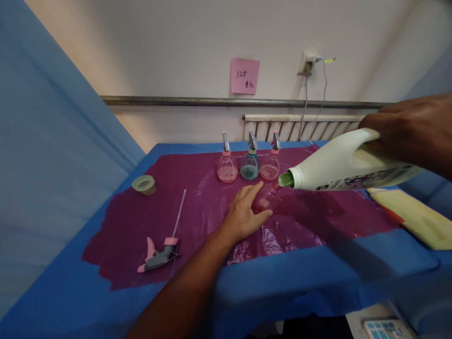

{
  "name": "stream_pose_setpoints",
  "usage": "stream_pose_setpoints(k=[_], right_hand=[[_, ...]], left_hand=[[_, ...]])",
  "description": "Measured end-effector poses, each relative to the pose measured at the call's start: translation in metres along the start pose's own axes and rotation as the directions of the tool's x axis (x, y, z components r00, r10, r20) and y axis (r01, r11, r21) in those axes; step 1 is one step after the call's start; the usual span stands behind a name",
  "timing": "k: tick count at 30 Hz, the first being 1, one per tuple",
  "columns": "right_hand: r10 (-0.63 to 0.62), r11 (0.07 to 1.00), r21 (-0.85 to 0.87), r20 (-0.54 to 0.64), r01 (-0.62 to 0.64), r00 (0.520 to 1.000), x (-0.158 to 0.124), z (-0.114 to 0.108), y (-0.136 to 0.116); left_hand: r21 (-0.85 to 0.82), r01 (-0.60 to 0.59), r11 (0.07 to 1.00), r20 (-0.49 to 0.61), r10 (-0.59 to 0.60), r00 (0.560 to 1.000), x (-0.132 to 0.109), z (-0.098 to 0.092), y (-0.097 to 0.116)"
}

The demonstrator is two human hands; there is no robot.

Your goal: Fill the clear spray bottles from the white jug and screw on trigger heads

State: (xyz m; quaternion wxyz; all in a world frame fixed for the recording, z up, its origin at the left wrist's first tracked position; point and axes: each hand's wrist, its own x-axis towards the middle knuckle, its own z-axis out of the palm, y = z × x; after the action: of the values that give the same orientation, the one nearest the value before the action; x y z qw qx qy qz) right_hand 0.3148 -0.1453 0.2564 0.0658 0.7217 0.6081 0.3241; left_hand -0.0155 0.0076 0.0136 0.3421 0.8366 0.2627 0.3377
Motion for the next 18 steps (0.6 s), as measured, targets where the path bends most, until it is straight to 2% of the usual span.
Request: stream_pose_setpoints(k=[3, 13, 18], right_hand=[[-0.002, 1.000, 0.000, -0.025, 0.002, 1.000, 0.0001, 0.0013, 0.0009], [0.022, 1.000, 0.021, 0.036, -0.022, 0.999, 0.0024, -0.0072, -0.0013], [0.037, 0.999, 0.018, 0.020, -0.038, 0.999, 0.0020, -0.0043, -0.0013]], left_hand=[[-0.002, 0.003, 1.000, 0.000, -0.003, 1.000, 0.0002, 0.0004, -0.0001], [-0.002, 0.005, 1.000, 0.002, -0.005, 1.000, -0.0002, -0.0016, 0.0029], [-0.003, 0.006, 1.000, 0.009, -0.006, 1.000, -0.0003, -0.0021, 0.0031]])
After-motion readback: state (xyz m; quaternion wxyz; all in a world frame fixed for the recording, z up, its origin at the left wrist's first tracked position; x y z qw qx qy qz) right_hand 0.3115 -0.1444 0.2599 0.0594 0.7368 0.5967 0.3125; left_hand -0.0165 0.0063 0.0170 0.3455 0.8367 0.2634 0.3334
